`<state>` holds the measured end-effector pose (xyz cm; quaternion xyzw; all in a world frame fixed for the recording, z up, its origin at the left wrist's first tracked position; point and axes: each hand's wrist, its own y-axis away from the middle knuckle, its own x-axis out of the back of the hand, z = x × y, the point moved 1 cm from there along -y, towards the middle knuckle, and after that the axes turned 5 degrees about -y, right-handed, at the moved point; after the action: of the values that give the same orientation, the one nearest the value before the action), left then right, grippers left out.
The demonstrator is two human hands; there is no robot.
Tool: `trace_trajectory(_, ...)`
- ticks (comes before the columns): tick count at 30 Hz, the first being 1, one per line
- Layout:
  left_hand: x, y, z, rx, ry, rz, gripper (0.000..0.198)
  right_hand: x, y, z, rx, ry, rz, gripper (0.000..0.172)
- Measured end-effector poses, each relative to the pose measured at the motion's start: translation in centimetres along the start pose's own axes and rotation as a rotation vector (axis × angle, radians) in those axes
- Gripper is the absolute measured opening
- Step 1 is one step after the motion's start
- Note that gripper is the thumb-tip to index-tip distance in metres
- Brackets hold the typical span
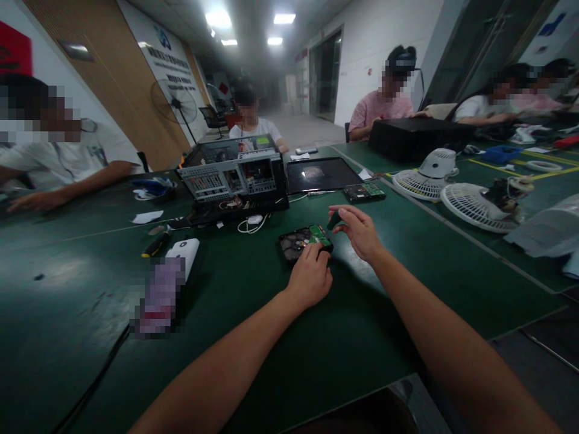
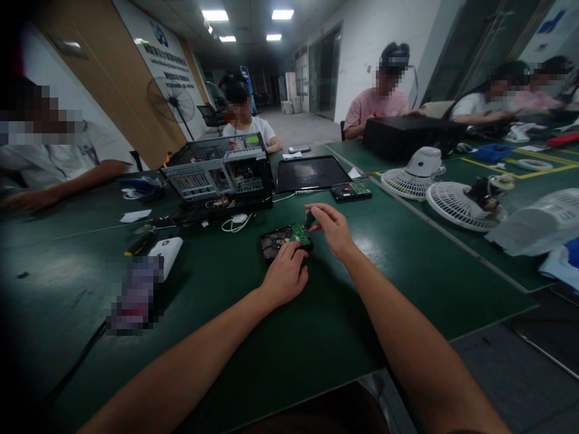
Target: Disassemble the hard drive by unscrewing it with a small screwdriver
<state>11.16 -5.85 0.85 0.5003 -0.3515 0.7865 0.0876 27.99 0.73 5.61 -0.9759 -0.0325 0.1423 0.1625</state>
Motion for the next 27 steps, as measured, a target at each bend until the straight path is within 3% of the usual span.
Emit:
trace_trajectory(5,0.05,0.0,-0.02,0.0,0.003,-0.004,0.031,-0.09,0.02,0.06,0.012,0.019,-0.009,0.025)
trace_trajectory(12,0.15,0.03,0.05,-0.003,-0.001,0.0,0.03,-0.21,0.09,0.33,-0.026,-0.136,-0.001,0.028)
trace_trajectory(21,0.2,-0.02,0.01,-0.004,0.004,-0.001,0.03,0.44,-0.2,0.37,0.026,0.06,0.011,0.029)
trace_trajectory(27,0.04,-0.02,0.01,0.004,0.005,-0.005,0.031,0.07,-0.03,0.39,0.023,-0.027,-0.008,0.025)
